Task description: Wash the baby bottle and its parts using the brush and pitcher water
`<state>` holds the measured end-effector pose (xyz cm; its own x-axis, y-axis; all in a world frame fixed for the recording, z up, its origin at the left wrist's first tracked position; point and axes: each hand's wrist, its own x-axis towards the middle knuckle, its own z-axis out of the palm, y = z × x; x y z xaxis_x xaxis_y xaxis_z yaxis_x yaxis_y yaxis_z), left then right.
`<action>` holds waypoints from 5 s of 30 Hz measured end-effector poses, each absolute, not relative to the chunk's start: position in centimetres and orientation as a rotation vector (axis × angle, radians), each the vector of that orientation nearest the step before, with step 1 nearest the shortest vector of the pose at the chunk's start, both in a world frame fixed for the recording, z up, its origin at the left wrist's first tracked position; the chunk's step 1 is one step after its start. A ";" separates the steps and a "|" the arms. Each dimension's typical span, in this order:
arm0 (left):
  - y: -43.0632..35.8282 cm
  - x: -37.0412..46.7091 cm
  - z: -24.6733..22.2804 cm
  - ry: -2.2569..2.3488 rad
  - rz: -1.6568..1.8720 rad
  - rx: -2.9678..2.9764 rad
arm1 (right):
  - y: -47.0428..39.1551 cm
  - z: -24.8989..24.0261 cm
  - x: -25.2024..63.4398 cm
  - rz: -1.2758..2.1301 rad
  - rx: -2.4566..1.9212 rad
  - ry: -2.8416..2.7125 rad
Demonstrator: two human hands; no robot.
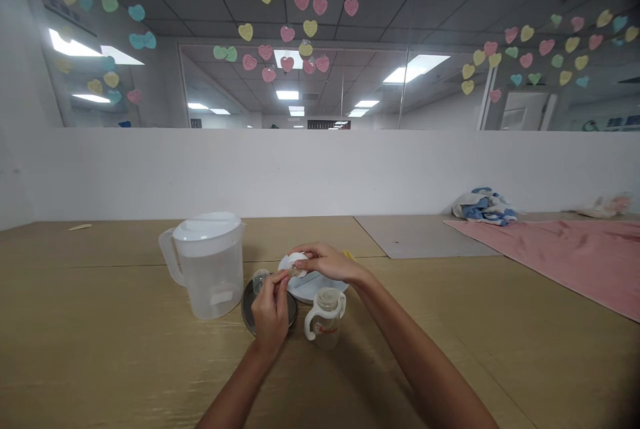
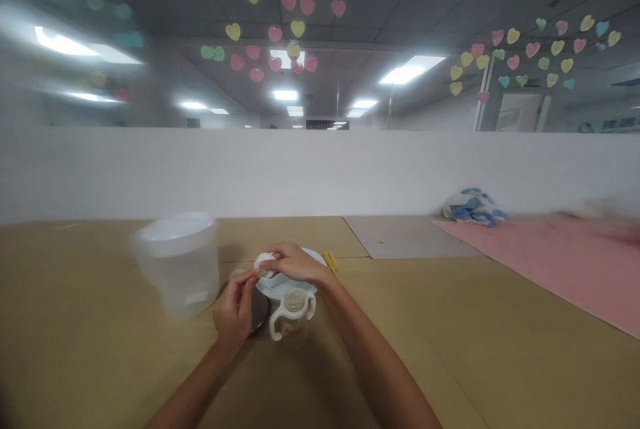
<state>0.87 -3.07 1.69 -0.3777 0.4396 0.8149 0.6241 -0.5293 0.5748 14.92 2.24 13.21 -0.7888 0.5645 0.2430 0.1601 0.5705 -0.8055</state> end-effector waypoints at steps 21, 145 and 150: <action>-2.8 0.8 2.9 -1.647 -2.367 -1.835 | 1.5 12.3 13.8 0.866 -0.457 -2.326; -1.7 0.1 2.3 -1.789 -2.218 -1.743 | 2.1 10.1 12.5 0.273 -0.487 -2.485; -1.6 0.0 2.1 -1.784 -2.210 -1.707 | 1.8 10.2 12.5 0.268 -0.489 -2.514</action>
<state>-0.05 -1.56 2.10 -0.4583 0.6647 0.5900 0.4361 -0.4101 0.8010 12.52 1.85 10.16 -0.7772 0.3974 0.4879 0.2856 0.9137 -0.2891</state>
